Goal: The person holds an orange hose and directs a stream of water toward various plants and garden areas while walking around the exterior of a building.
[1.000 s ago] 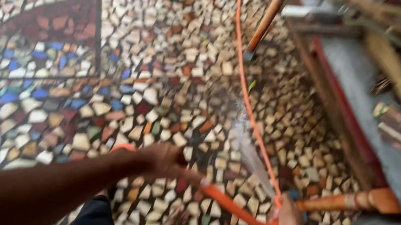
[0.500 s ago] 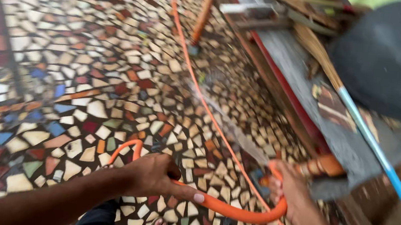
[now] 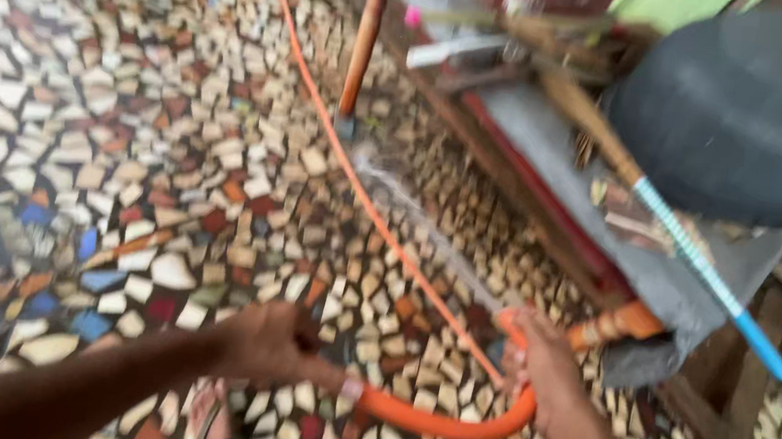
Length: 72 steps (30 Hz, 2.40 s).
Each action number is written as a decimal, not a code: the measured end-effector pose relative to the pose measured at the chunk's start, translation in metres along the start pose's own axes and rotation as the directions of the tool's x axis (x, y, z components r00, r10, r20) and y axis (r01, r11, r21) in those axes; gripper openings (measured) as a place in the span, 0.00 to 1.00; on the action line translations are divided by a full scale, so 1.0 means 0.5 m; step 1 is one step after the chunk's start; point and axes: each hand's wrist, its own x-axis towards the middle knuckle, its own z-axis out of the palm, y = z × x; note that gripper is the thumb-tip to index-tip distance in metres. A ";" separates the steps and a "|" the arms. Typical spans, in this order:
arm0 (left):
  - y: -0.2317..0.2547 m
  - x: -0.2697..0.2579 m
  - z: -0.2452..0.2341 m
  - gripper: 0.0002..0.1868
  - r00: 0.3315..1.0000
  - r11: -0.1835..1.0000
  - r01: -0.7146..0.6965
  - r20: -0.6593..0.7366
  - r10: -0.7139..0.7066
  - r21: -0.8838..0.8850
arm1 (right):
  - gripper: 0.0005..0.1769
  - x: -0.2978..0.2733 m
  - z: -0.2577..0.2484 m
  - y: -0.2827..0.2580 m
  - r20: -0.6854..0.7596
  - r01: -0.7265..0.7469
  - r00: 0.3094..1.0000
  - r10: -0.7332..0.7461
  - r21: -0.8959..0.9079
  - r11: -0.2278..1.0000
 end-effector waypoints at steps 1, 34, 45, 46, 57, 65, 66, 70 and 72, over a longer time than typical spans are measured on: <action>0.000 -0.023 0.007 0.40 0.997 0.999 0.038 0.067 -0.037 -0.022 | 0.10 -0.006 0.009 -0.004 0.003 0.014 1.000 -0.014 0.001 1.000; 0.015 -0.376 0.069 0.38 1.000 1.000 0.000 -0.004 0.000 0.018 | 0.12 -0.333 0.049 0.132 -0.090 0.183 0.980 -0.177 0.067 0.981; 0.004 -0.435 0.043 0.42 0.994 0.996 -0.054 -0.088 0.061 0.076 | 0.09 -0.449 0.075 0.115 -0.101 0.182 0.977 -0.187 -0.056 0.982; 0.008 -0.442 0.034 0.38 0.995 0.998 -0.050 -0.083 0.052 0.028 | 0.09 -0.444 0.086 0.099 -0.092 0.202 0.974 -0.207 -0.064 0.977; -0.001 -0.480 0.007 0.40 0.979 1.000 0.004 -0.204 -0.011 -0.031 | 0.07 -0.493 0.125 0.027 -0.131 0.187 0.970 -0.203 -0.127 0.974; -0.027 -0.517 0.019 0.42 0.972 0.994 0.004 -0.234 -0.030 -0.113 | 0.08 -0.488 0.154 0.028 -0.098 0.204 0.971 -0.216 -0.120 0.972; -0.024 -0.516 0.022 0.42 0.971 0.994 0.001 -0.238 -0.027 -0.108 | 0.08 -0.488 0.151 0.028 -0.098 0.221 0.967 -0.236 -0.138 0.965; 0.000 -0.508 0.033 0.38 0.981 0.991 0.032 -0.184 -0.055 -0.126 | 0.10 -0.485 0.119 0.030 -0.100 0.231 0.965 -0.242 -0.108 0.967; 0.015 -0.503 0.036 0.37 0.985 0.993 0.007 -0.172 -0.028 -0.119 | 0.09 -0.480 0.101 0.030 -0.068 0.239 0.968 -0.242 -0.054 0.970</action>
